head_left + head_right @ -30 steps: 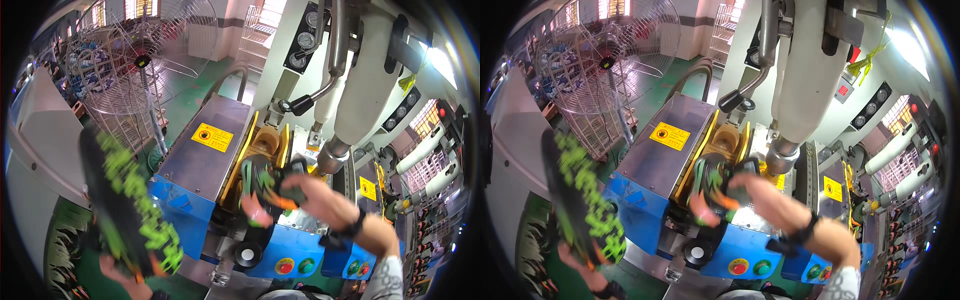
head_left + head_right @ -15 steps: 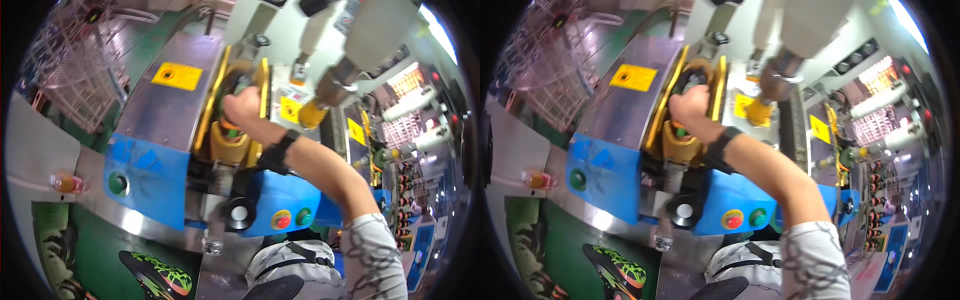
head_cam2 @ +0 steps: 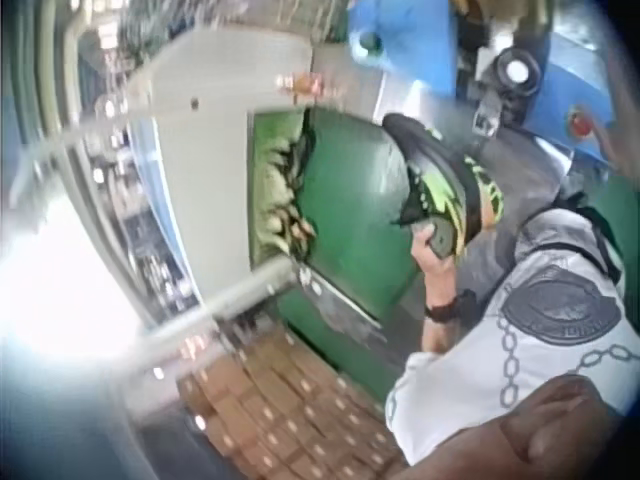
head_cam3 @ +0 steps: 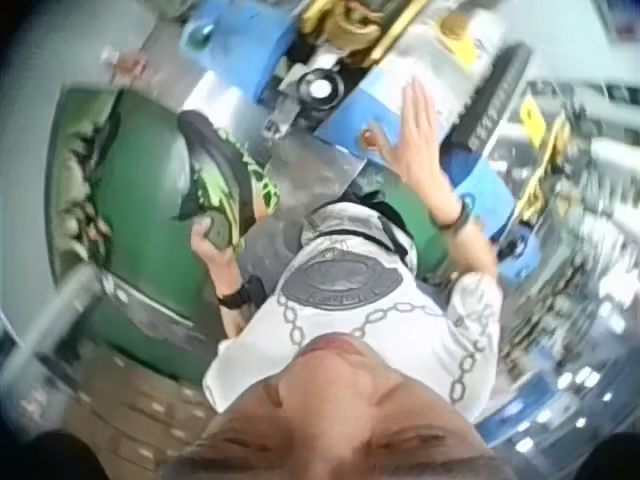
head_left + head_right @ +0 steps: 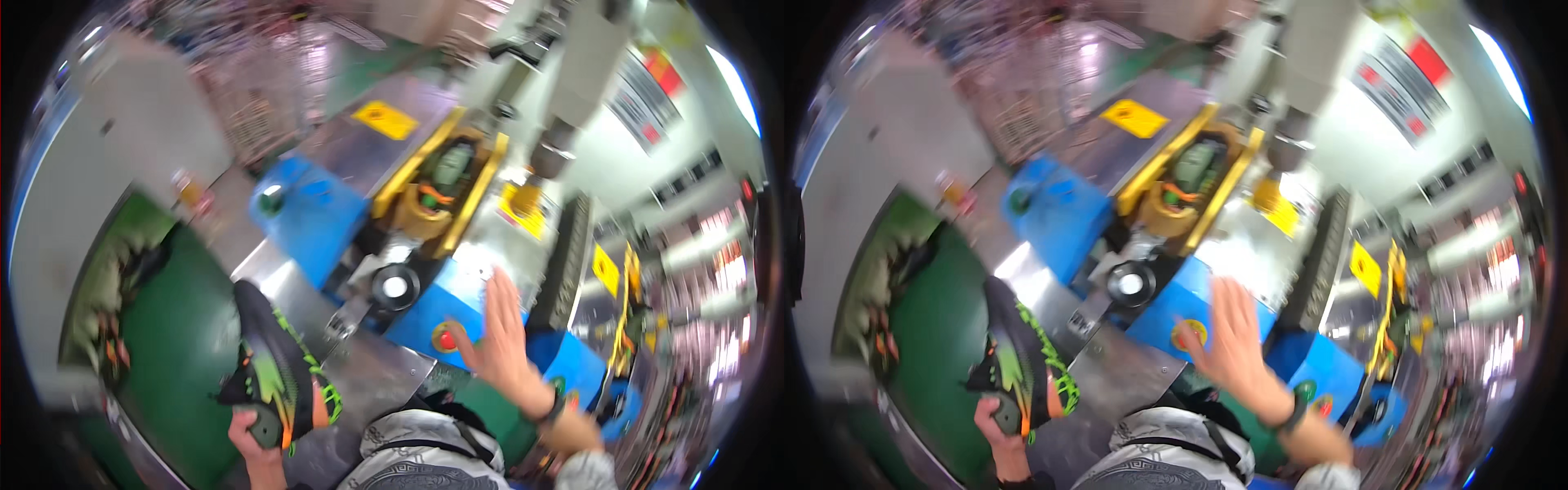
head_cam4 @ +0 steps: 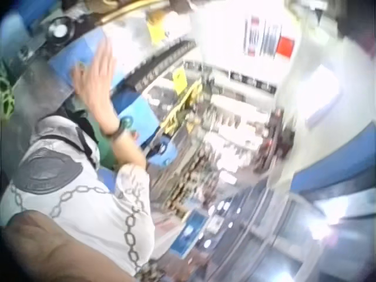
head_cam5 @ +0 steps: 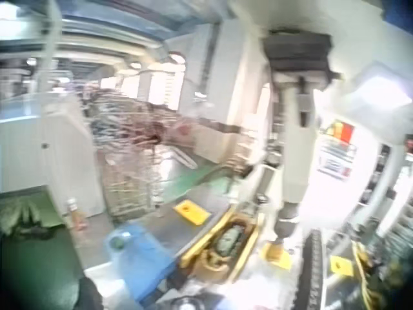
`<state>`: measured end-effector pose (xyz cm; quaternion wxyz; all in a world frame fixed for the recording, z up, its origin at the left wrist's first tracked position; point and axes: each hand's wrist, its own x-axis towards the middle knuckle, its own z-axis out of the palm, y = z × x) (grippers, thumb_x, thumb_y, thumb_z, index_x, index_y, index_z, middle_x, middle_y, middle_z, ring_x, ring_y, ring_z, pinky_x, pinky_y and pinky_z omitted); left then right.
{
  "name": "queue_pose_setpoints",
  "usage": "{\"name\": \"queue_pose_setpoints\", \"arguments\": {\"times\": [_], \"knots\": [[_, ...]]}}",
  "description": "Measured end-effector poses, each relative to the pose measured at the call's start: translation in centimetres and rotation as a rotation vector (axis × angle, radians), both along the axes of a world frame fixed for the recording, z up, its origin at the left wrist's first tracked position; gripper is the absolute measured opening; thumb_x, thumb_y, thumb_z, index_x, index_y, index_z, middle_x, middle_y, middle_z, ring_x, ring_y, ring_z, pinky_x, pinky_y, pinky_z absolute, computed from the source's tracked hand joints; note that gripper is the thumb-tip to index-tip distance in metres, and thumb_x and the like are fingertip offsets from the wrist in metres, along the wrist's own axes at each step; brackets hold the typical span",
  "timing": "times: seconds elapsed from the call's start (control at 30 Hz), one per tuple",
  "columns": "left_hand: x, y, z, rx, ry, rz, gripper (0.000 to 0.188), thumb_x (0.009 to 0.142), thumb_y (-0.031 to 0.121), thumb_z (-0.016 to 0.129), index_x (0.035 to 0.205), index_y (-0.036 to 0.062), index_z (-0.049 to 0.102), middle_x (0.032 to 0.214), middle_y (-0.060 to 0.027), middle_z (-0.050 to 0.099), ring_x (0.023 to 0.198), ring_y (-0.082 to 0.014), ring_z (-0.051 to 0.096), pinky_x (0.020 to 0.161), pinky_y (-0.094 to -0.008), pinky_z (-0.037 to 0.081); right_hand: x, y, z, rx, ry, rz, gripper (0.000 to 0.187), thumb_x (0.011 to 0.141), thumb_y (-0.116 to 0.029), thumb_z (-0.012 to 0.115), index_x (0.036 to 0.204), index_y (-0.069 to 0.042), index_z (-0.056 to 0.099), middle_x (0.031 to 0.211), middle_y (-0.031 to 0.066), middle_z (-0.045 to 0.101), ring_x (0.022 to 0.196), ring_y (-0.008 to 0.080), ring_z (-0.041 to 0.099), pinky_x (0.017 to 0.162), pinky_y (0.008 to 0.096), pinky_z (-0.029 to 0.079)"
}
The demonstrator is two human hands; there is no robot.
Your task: Operating a lasting machine to shape shoes and transferring them to a conveyor belt.
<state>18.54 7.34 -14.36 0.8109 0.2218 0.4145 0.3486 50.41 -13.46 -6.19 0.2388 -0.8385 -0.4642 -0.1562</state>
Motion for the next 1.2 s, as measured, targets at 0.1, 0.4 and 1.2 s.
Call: {"name": "queue_pose_setpoints", "arguments": {"times": [0.1, 0.4, 1.2], "knots": [[-0.2, -3.5, 1.5, -0.108, 0.084, 0.108, 0.011, 0.070, 0.008, 0.055, 0.080, 0.0067, 0.057, 0.073, -0.0043, 0.060, 0.064, -0.0181, 0.061, 0.063, -0.0311, 0.053, -4.8, -5.5, -3.6, -0.622, 0.202, -0.172, 0.082, 0.074, -0.025, 0.075, 0.136, 0.010, 0.035, 0.146, 0.0278, 0.031, 0.137, 0.0435, 0.028, 0.112, 0.0573, 0.020], [-4.8, -11.7, 4.2, -0.150, 0.031, 0.099, 0.034, 0.071, 0.003, 0.055, 0.105, 0.0014, 0.058, 0.094, -0.0104, 0.063, 0.086, -0.0270, 0.065, 0.082, -0.0404, 0.054, -16.3, -8.8, -6.0, 0.104, 0.880, 0.135, 0.060, 0.080, -0.014, 0.069, 0.129, 0.009, 0.045, 0.128, 0.0263, 0.053, 0.120, 0.0382, 0.051, 0.102, 0.0446, 0.039], [-38.8, -6.9, -10.8, 0.227, 0.943, 0.643, 0.061, 0.072, -0.003, 0.056, 0.129, 0.0000, 0.037, 0.114, -0.0191, 0.056, 0.104, -0.0296, 0.057, 0.095, -0.0391, 0.044, -41.0, 52.2, -13.9, -0.501, 0.439, 1.197, 0.073, 0.071, -0.039, 0.078, 0.125, 0.001, 0.048, 0.119, 0.0245, 0.057, 0.110, 0.0388, 0.056, 0.094, 0.0430, 0.047]]}}
